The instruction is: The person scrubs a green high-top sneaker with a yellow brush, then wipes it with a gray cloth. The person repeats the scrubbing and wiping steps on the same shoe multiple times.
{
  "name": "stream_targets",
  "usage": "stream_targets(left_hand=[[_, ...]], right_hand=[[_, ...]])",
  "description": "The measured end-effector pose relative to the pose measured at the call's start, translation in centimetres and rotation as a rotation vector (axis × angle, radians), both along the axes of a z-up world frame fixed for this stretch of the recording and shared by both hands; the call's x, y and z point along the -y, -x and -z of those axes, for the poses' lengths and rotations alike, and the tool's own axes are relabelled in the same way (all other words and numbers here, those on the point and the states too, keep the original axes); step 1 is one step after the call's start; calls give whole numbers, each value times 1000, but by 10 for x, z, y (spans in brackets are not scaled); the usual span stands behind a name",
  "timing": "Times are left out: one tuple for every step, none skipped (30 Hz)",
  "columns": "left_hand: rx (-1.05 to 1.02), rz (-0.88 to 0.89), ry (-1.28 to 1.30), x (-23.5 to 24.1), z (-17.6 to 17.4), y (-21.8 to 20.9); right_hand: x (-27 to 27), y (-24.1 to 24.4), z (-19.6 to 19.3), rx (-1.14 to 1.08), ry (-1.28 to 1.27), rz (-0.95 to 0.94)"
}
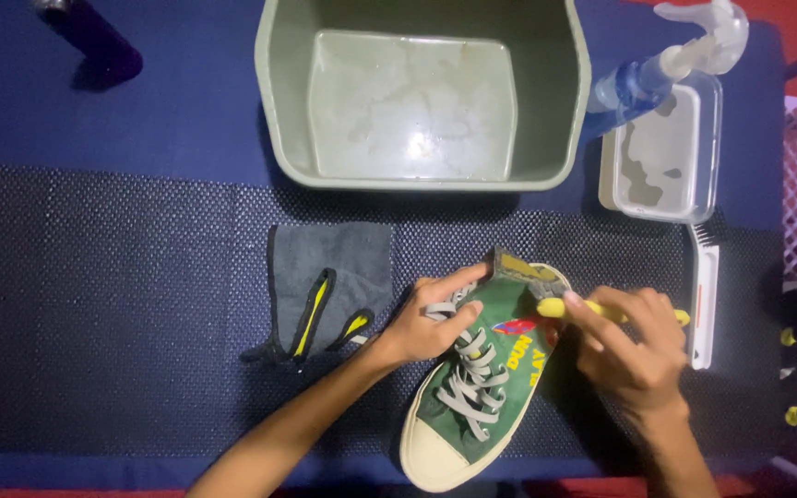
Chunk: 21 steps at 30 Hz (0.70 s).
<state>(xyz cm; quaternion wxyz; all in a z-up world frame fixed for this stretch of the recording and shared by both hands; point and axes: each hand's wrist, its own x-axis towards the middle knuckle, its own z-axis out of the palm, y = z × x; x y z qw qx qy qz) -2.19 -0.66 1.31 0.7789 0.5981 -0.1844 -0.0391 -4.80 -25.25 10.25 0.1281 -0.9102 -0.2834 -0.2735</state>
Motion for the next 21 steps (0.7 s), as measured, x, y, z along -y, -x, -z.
stream_targets(left_hand=[[10, -7, 3, 0, 0, 2], [33, -10, 5, 0, 0, -2], [41, -7, -1, 0, -2, -5], [44, 1, -17, 0, -3, -5], [47, 9, -33, 0, -4, -5], [49, 5, -30, -1, 0, -6], [21, -12, -4, -3, 4, -7], [-16, -27, 23, -4, 9, -4], [-24, -31, 28, -5, 9, -3], [-34, -13, 39, -5, 8, -3], [-44, 5, 50, -5, 7, -4], [-43, 5, 50, -2, 10, -3], [-16, 14, 43, 0, 13, -2], [7, 23, 32, 1, 16, 2], [3, 24, 29, 2, 19, 4], [27, 10, 12, 2, 22, 1], [51, -4, -4, 3, 24, -2], [53, 3, -9, 2, 17, -2], [43, 13, -44, 2, 10, -3], [34, 20, -78, 2, 3, -5], [37, 24, -80, 1, 10, -6]], right_hand=[[-6, 0, 3, 32, -3, -16], [-12, -4, 6, 77, -8, -28], [-24, -12, 11, 85, -14, -25], [-34, -17, 16, 102, -13, -54], [-45, -23, 21, 120, -12, -82], [-44, -24, 18, 121, -9, -87], [-44, -26, 16, 118, -2, -89], [-43, -23, 15, 106, 6, -90], [-37, -19, 12, 98, 10, -94], [-31, -13, 8, 91, -30, -55], [-25, -8, 4, 84, -69, -16], [-17, -3, 9, 85, -69, -16], [-9, 2, 14, 104, -99, 9], [-2, 10, 20, 119, -133, 35], [-11, 8, 19, 115, -136, 36], [-19, 4, 19, 142, -143, 29], [-27, 0, 17, 170, -149, 21], [-36, -5, 20, 173, -154, 28], [-44, -9, 23, 164, -143, -8], [-53, -15, 26, 155, -131, -48], [-47, -17, 27, 158, -134, -43]])
